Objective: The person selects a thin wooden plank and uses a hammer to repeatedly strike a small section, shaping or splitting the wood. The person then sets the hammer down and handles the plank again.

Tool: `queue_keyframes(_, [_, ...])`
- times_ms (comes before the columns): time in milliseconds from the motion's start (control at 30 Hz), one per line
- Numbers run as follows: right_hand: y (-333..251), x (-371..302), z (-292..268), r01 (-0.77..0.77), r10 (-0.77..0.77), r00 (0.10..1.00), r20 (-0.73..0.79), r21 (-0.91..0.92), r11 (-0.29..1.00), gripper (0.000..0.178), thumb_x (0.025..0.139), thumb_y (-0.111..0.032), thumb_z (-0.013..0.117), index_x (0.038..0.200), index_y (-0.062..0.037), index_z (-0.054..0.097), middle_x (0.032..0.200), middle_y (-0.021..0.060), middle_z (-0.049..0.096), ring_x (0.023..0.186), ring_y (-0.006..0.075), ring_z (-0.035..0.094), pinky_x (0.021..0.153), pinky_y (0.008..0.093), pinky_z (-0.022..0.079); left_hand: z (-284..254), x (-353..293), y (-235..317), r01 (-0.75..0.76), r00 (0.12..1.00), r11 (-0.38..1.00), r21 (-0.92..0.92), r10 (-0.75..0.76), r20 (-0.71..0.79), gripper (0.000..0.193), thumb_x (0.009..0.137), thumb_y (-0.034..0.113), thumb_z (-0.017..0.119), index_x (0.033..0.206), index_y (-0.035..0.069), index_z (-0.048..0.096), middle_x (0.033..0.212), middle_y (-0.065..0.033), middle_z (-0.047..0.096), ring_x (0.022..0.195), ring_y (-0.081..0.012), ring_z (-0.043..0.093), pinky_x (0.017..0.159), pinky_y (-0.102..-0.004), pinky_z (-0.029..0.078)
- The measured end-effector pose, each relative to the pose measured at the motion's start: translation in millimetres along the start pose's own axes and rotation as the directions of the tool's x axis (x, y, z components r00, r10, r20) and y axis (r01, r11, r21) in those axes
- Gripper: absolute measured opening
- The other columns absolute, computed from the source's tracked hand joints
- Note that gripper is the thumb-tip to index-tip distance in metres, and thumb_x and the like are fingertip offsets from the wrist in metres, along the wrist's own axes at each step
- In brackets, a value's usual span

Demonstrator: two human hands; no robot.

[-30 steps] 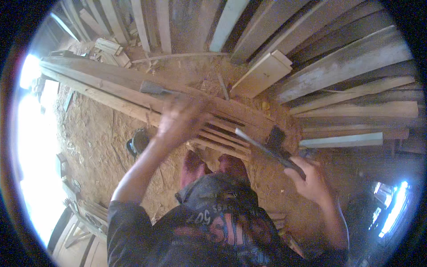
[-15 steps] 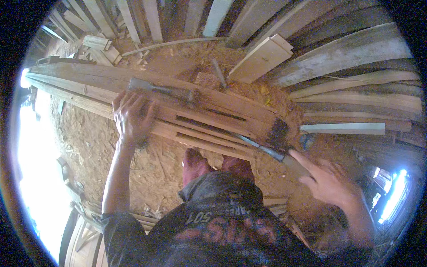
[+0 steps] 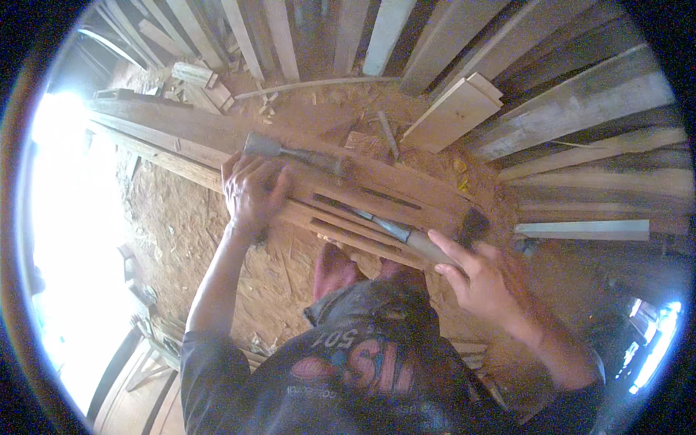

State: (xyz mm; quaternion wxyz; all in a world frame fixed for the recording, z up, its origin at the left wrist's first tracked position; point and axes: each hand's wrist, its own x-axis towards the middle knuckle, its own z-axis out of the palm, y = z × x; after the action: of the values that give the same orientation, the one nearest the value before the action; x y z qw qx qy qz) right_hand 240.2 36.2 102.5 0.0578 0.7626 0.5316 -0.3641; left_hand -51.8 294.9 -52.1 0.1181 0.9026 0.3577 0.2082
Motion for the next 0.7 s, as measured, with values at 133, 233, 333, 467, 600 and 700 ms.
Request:
queue_keyframes(133, [6, 14, -1, 0.214, -0.200, 0.976, -0.083, 0.211, 0.954, 0.054, 0.096, -0.032, 0.076, 0.147, -0.0187, 0.064, 0.104, 0.0269, 0.075, 0.086, 0.0419, 0.075, 0.079, 0.0502, 0.059, 1, -2, -1, 0.011, 1.000, 1.000, 0.011, -0.011, -0.020, 0.021, 0.093, 0.030, 0.072, 0.094, 0.011, 0.080, 0.091, -0.0070, 0.077, 0.098, -0.0280, 0.072, 0.109, -0.0462, 0.043])
queue_keyframes(233, [31, 4, 7, 0.230, -0.199, 0.972, -0.122, 0.374, 0.898, 0.052, 0.093, -0.025, 0.079, 0.142, -0.0118, 0.068, 0.119, 0.0244, 0.075, 0.101, 0.0384, 0.076, 0.091, 0.0436, 0.059, 2, -2, -4, -0.003, 1.000, 1.000, 0.017, 0.003, -0.021, 0.021, 0.093, 0.030, 0.073, 0.094, 0.011, 0.080, 0.092, -0.0073, 0.078, 0.099, -0.0278, 0.071, 0.107, -0.0456, 0.044])
queue_keyframes(333, [47, -22, 13, 0.303, -0.186, 0.943, -0.276, 0.482, 0.822, 0.051, 0.091, -0.017, 0.082, 0.139, -0.0076, 0.070, 0.128, 0.0220, 0.074, 0.117, 0.0330, 0.074, 0.100, 0.0387, 0.056, 4, -3, -8, -0.026, 0.999, 0.999, 0.022, 0.026, -0.030, 0.020, 0.090, 0.030, 0.074, 0.092, 0.011, 0.080, 0.096, -0.0068, 0.078, 0.099, -0.0272, 0.071, 0.104, -0.0446, 0.044])
queue_keyframes(467, [54, -55, 6, 0.295, -0.155, 0.917, -0.366, 0.365, 0.883, 0.052, 0.089, -0.016, 0.084, 0.138, -0.0092, 0.070, 0.122, 0.0216, 0.076, 0.110, 0.0344, 0.075, 0.097, 0.0389, 0.057, 2, -5, -13, -0.025, 1.000, 0.999, 0.023, 0.024, 0.009, 0.022, 0.093, 0.030, 0.073, 0.096, 0.010, 0.080, 0.103, -0.0082, 0.079, 0.104, -0.0287, 0.071, 0.107, -0.0460, 0.044])
queue_keyframes(600, [51, -81, -5, 0.067, -0.035, 0.984, -0.176, 0.182, 0.981, 0.052, 0.089, -0.019, 0.082, 0.139, -0.0165, 0.071, 0.121, 0.0226, 0.075, 0.105, 0.0402, 0.075, 0.093, 0.0445, 0.059, 1, -8, -16, -0.023, 1.000, 0.998, -0.059, 0.024, 0.018, 0.021, 0.096, 0.028, 0.073, 0.102, 0.009, 0.079, 0.109, -0.0085, 0.079, 0.111, -0.0285, 0.071, 0.110, -0.0478, 0.043])
queue_keyframes(700, [38, -70, -7, 0.004, 0.017, 0.984, -0.176, 0.119, 0.993, 0.049, 0.092, -0.022, 0.081, 0.139, -0.0171, 0.071, 0.112, 0.0231, 0.076, 0.097, 0.0396, 0.075, 0.087, 0.0432, 0.058, 1, -8, -18, -0.027, 1.000, 0.997, -0.073, 0.027, 0.002, 0.020, 0.097, 0.026, 0.071, 0.105, 0.009, 0.079, 0.109, -0.0081, 0.078, 0.113, -0.0285, 0.071, 0.111, -0.0482, 0.042])
